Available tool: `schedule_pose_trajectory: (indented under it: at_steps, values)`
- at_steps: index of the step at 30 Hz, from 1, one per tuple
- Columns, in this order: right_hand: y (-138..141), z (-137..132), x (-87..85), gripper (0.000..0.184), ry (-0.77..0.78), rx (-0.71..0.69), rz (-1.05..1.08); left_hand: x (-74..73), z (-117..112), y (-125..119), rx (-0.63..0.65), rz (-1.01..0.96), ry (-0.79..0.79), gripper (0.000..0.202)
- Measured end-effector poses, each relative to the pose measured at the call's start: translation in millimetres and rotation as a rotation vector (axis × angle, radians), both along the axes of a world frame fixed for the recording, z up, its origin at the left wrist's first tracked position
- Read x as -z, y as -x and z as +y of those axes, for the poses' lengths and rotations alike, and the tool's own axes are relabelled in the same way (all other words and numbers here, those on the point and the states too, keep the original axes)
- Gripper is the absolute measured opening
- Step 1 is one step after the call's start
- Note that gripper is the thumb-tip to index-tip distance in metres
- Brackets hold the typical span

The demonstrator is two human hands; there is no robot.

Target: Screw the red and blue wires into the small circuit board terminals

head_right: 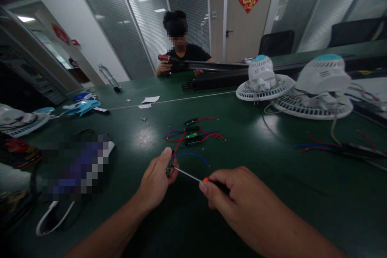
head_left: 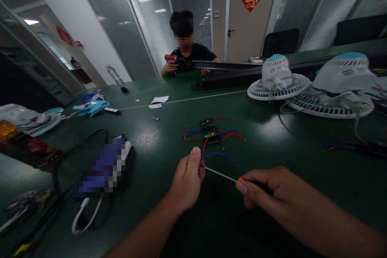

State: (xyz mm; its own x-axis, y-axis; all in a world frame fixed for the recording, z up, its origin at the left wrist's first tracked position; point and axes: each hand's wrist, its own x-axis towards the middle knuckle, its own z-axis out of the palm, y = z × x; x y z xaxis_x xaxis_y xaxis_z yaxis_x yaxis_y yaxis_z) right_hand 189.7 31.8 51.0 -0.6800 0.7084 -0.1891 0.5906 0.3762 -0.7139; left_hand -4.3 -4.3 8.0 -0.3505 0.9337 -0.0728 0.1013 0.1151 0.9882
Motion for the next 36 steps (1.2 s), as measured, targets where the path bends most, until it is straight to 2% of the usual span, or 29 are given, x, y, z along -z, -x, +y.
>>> schedule_pose_trajectory:
  at_steps: [6,36]
  values:
    - [2.0,0.2,0.8,0.046,-0.001,-0.005,-0.008,-3.6,1.0,-0.7,0.016,-0.001,0.000,0.058]
    - [1.2,-0.4,0.3,0.042,0.027,0.002,-0.028,0.6,-0.3,0.2,-0.019,-0.007,-0.007,0.056]
